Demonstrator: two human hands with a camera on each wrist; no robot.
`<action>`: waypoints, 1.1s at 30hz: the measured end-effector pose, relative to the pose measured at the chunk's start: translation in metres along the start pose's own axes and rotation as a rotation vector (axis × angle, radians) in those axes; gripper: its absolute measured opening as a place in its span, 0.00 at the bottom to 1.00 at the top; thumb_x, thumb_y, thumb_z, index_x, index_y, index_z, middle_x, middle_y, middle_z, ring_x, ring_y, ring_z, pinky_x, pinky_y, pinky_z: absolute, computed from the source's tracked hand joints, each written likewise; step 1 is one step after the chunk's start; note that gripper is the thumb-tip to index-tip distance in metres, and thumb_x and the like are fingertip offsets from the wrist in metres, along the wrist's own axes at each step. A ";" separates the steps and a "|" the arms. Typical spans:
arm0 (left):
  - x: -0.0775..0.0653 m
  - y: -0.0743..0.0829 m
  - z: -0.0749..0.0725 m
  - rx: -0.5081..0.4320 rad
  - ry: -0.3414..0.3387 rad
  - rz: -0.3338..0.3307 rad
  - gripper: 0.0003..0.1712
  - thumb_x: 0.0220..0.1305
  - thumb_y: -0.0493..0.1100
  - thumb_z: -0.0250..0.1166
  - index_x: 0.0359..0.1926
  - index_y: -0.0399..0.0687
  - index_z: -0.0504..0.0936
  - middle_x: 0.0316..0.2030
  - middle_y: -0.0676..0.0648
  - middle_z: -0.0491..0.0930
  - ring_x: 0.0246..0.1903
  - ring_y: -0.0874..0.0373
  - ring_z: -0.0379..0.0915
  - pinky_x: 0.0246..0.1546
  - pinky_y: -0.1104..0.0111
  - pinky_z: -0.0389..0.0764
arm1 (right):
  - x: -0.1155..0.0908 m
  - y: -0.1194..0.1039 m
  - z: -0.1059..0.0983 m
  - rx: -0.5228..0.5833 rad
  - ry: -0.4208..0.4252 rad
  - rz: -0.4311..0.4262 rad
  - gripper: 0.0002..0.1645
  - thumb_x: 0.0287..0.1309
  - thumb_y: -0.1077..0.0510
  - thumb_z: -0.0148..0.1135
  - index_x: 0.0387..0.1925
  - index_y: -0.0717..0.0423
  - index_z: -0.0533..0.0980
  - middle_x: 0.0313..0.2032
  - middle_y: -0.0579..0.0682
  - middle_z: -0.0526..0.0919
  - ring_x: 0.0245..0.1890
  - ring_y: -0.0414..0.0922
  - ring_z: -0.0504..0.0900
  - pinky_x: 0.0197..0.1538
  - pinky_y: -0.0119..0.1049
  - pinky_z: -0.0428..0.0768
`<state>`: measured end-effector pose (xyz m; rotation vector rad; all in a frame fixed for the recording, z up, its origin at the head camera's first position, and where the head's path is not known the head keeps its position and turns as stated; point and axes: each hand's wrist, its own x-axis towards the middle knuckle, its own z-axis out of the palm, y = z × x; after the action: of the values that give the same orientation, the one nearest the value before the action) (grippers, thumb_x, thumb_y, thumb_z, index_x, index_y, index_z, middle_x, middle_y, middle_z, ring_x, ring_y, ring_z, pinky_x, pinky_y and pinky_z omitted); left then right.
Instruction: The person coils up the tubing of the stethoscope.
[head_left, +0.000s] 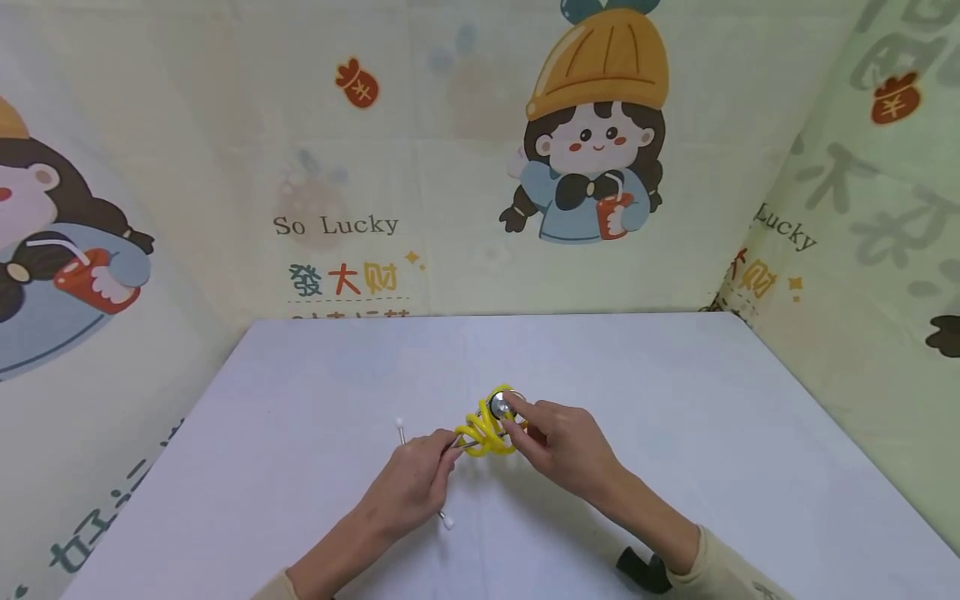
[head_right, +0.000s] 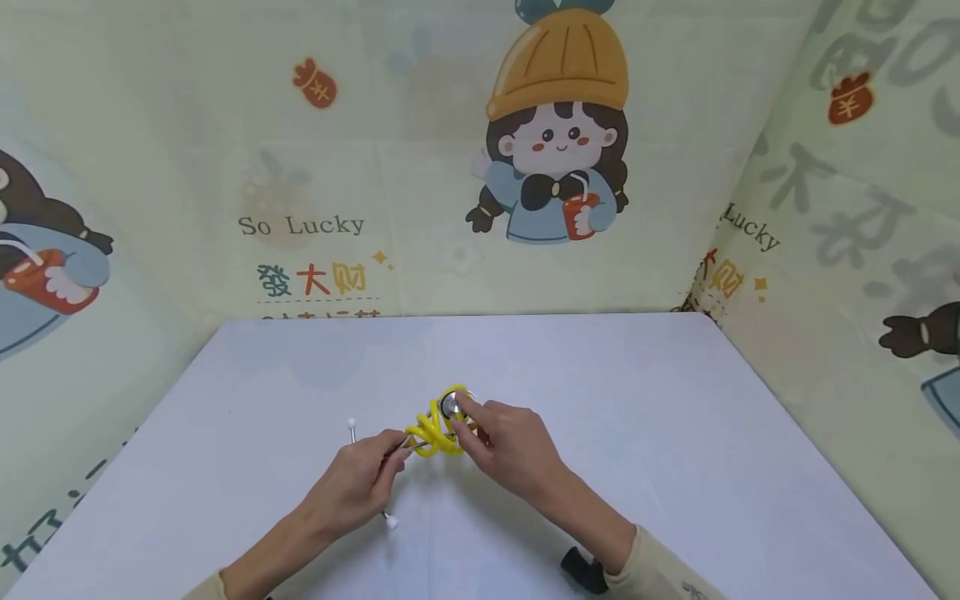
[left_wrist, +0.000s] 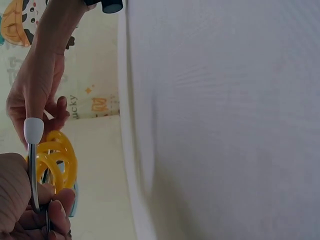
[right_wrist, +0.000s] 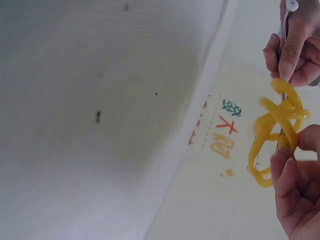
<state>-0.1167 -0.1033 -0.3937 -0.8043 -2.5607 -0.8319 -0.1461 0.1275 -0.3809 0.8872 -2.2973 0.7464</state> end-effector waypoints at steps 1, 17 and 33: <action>0.000 0.001 0.000 0.002 0.006 -0.004 0.04 0.62 0.34 0.64 0.36 0.43 0.76 0.21 0.60 0.69 0.21 0.67 0.62 0.21 0.77 0.68 | 0.000 -0.001 0.000 -0.025 0.008 0.008 0.21 0.55 0.57 0.67 0.51 0.55 0.81 0.17 0.36 0.71 0.17 0.28 0.62 0.19 0.18 0.62; 0.011 0.002 -0.001 0.002 0.009 0.076 0.04 0.62 0.33 0.63 0.36 0.41 0.76 0.20 0.58 0.66 0.21 0.66 0.62 0.20 0.78 0.67 | 0.009 -0.012 0.003 -0.083 0.079 0.188 0.13 0.50 0.61 0.67 0.38 0.53 0.74 0.17 0.37 0.76 0.14 0.29 0.68 0.18 0.20 0.67; 0.017 -0.027 -0.010 -0.176 -0.264 -0.069 0.03 0.64 0.37 0.62 0.36 0.41 0.78 0.16 0.59 0.67 0.15 0.71 0.56 0.14 0.77 0.62 | 0.006 0.001 0.000 0.059 0.055 0.321 0.16 0.57 0.52 0.67 0.44 0.51 0.73 0.16 0.33 0.70 0.13 0.32 0.64 0.17 0.28 0.65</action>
<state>-0.1450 -0.1209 -0.3900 -0.9376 -2.7868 -1.0480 -0.1505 0.1259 -0.3773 0.5190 -2.4073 0.9647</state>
